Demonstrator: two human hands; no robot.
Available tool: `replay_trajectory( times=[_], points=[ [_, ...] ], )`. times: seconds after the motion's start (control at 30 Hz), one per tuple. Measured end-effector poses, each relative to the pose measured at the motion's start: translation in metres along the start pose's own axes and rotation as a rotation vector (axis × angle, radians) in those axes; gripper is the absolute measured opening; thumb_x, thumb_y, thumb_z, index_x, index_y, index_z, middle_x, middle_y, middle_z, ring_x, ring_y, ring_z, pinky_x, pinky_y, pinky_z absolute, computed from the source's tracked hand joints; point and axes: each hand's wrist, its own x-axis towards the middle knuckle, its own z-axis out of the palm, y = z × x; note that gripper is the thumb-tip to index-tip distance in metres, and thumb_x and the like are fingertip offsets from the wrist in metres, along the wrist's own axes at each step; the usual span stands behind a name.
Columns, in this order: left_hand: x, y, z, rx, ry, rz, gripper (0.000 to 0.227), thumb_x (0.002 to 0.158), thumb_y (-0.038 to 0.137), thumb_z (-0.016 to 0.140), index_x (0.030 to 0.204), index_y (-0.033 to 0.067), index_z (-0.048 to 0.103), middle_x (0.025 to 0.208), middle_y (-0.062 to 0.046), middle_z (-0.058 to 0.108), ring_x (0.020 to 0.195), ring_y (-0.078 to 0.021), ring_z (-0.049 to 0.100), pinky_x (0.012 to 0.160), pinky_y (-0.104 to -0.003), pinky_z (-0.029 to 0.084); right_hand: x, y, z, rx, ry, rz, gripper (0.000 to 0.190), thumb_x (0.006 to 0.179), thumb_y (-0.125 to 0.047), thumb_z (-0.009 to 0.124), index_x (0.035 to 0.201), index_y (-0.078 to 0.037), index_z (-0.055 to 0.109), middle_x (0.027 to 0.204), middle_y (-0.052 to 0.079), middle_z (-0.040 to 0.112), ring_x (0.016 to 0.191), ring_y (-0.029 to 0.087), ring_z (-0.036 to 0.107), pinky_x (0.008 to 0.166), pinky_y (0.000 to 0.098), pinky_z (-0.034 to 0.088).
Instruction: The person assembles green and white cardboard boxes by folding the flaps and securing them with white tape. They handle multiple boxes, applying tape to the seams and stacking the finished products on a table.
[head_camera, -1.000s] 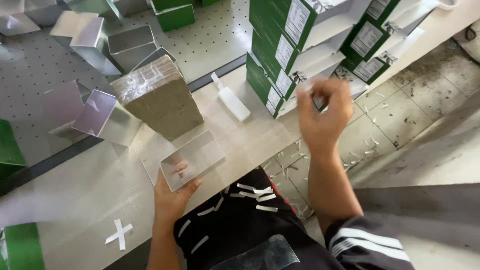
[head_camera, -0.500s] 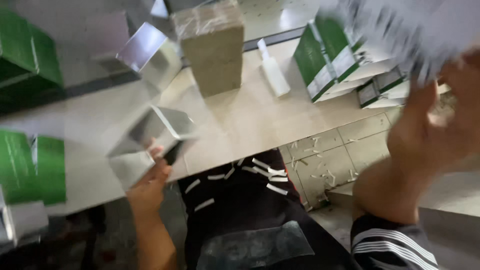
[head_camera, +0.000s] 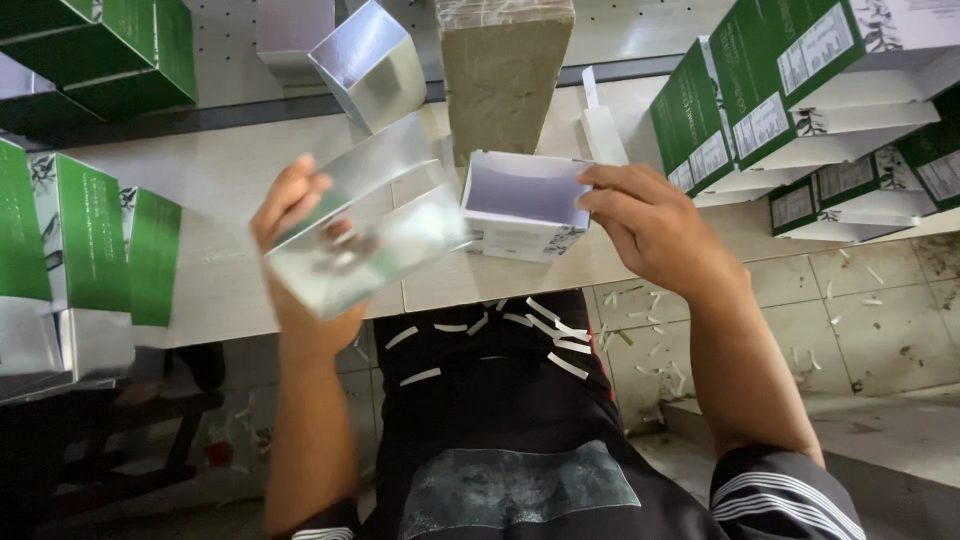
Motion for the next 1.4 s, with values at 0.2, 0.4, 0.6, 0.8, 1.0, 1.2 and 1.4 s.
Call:
replay_trajectory(
  times=[0.2,0.4,0.6,0.8,1.0,1.2,1.4],
  points=[
    [0.058,0.005,0.051,0.064,-0.257,0.313,0.055,0.11,0.002,0.07,0.153,0.0119,0.037,0.167,-0.015,0.032,0.163,-0.0349,0.029,0.133,-0.057,0.046,-0.013,-0.004,-0.022,0.102,0.092,0.178,0.031,0.103,0.011,0.056,0.132,0.003,0.064,0.132,0.025,0.061,0.122,0.036,0.062,0.091,0.0382,0.059],
    [0.081,0.017,0.074,0.057,-0.496,0.401,0.058,0.117,-0.001,0.08,0.157,0.0127,0.041,0.18,-0.012,0.011,0.176,-0.0395,0.015,0.133,-0.046,0.05,-0.008,-0.006,-0.029,0.421,0.029,0.313,0.106,0.088,0.003,0.089,0.164,-0.009,0.017,0.103,0.011,0.06,0.082,0.017,0.062,0.069,0.0254,0.049],
    [0.084,0.025,0.078,0.093,-0.454,0.516,0.04,0.119,-0.017,0.061,0.146,0.0068,0.046,0.174,-0.02,0.005,0.171,-0.0481,0.009,0.152,-0.078,0.023,-0.011,-0.007,-0.018,0.531,0.163,0.313,0.093,0.094,0.002,0.082,0.163,-0.009,0.021,0.167,0.015,0.028,0.152,0.027,0.041,0.102,0.0335,0.055],
    [0.086,0.022,0.077,0.231,-0.354,0.61,0.049,0.116,-0.021,0.056,0.15,0.0124,0.045,0.169,-0.026,0.02,0.165,-0.0503,0.029,0.141,-0.064,0.046,0.0,-0.016,-0.029,0.562,0.093,0.315,0.076,0.103,0.011,0.06,0.163,-0.006,0.017,0.157,0.022,0.041,0.13,0.027,0.056,0.083,0.0285,0.058],
    [0.088,0.013,0.076,0.316,-0.312,0.679,0.041,0.121,-0.01,0.057,0.15,0.0164,0.043,0.169,-0.029,0.024,0.161,-0.0534,0.047,0.117,-0.054,0.057,0.006,-0.012,-0.032,0.974,0.07,0.155,0.051,0.112,0.001,0.04,0.161,-0.001,0.025,0.154,0.017,0.045,0.122,0.025,0.06,0.097,0.0361,0.068],
    [0.085,0.027,0.081,0.492,-0.257,0.733,0.028,0.126,0.013,0.05,0.153,0.0211,0.053,0.169,-0.019,0.029,0.154,-0.045,0.057,0.12,-0.054,0.063,0.025,-0.047,-0.038,0.376,0.319,0.351,0.037,0.11,-0.008,0.041,0.143,0.008,0.044,0.138,0.023,0.053,0.127,0.031,0.056,0.103,0.0366,0.054],
    [0.083,0.071,0.1,0.941,-0.265,0.789,0.054,0.124,-0.002,0.059,0.161,0.0368,0.054,0.164,-0.01,0.033,0.116,-0.0267,0.06,0.093,-0.037,0.06,0.042,-0.088,-0.045,-0.203,0.18,0.145,0.1,0.088,-0.071,0.069,0.147,0.007,0.046,0.147,0.028,0.054,0.135,0.043,0.056,0.115,0.0558,0.042]
  ],
)
